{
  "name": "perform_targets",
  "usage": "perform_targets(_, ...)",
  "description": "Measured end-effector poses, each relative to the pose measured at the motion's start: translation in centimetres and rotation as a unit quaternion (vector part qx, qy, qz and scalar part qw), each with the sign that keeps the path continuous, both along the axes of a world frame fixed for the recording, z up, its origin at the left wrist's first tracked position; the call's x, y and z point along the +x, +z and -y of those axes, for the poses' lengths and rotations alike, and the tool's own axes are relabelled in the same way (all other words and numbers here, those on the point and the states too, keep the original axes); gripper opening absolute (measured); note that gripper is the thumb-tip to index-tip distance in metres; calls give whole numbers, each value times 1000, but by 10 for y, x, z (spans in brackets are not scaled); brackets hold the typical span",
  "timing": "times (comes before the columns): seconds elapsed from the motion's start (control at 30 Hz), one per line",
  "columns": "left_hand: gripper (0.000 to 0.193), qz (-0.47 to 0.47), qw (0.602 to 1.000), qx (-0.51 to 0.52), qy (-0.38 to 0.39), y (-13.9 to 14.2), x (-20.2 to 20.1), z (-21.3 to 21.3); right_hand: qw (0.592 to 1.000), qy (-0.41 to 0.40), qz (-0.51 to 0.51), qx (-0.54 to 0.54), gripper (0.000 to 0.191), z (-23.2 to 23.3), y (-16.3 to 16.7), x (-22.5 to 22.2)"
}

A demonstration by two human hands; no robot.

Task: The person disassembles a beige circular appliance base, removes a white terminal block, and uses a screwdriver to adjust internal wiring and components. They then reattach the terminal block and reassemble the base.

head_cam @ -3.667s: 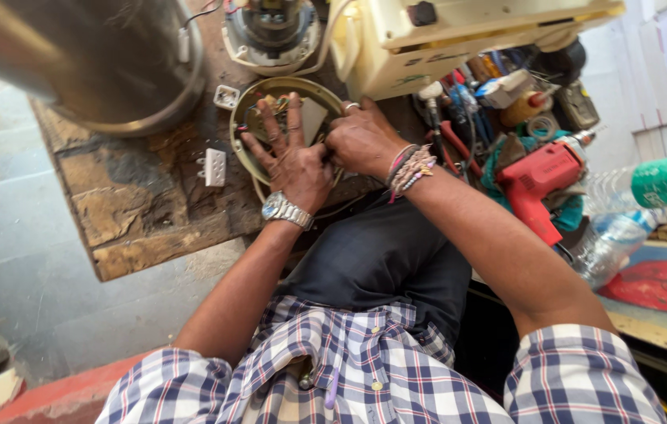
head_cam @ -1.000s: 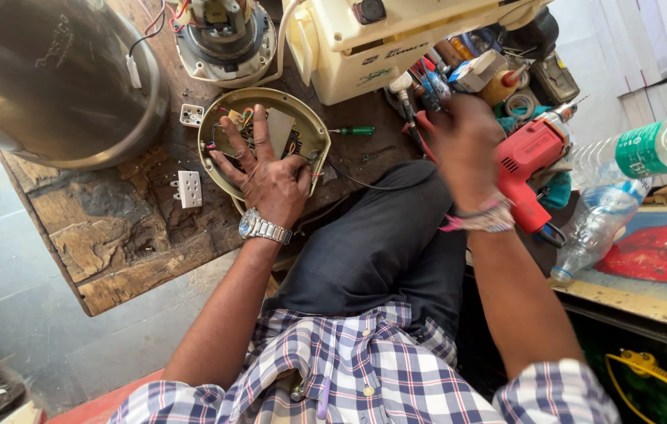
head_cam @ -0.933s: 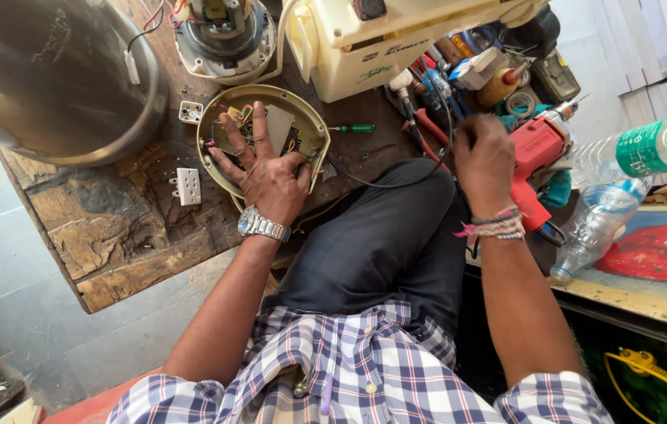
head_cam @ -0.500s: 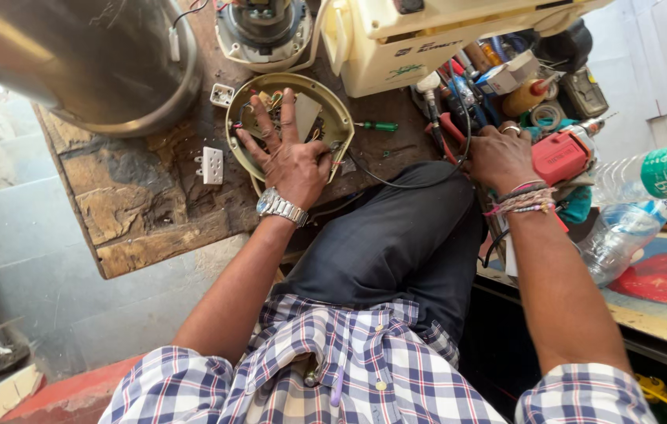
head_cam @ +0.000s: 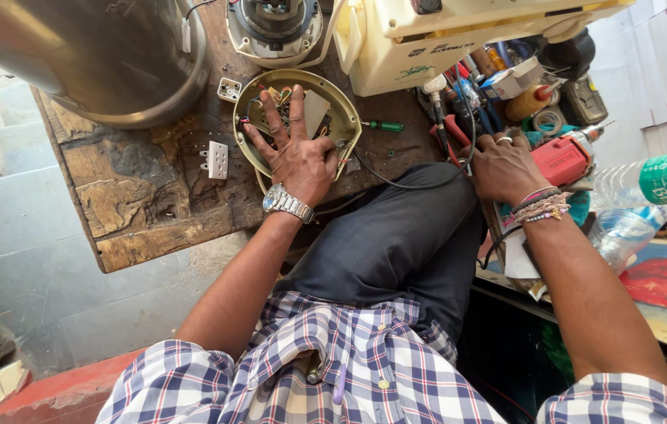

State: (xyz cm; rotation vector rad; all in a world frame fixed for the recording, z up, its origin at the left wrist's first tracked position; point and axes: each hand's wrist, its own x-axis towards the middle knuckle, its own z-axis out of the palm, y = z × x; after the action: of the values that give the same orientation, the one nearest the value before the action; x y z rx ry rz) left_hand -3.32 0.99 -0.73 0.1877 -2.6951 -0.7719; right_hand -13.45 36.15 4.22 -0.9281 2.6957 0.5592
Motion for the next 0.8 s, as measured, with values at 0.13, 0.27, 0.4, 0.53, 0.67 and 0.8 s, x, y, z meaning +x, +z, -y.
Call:
perform_targets(0.13, 7, -13, 1000, -3, 8, -1, 1, -1, 1000, 19, -8, -14, 38, 1, 7, 4)
perform_targets(0.27, 6, -2, 1000, 4, 3, 0, 3, -1, 998, 44, -47, -6, 39, -1, 2, 6)
perform_targets(0.4, 11, 1, 1000, 6, 3, 2, 5, 0, 996, -19, -52, -76, 27, -8, -4, -1)
perform_targets(0.53, 15, 9, 1000, 11, 2, 5, 4, -1, 956, -153, 11, -252, 21, -26, 11, -20)
perform_targets(0.67, 13, 22, 1000, -9, 0, 8, 1, -3, 969, -81, 82, -217, 40, -30, 13, -18)
perform_targets(0.8, 12, 25, 1000, -10, 4, 7, 1, -4, 991, -58, 30, -115, 43, -16, -13, 0)
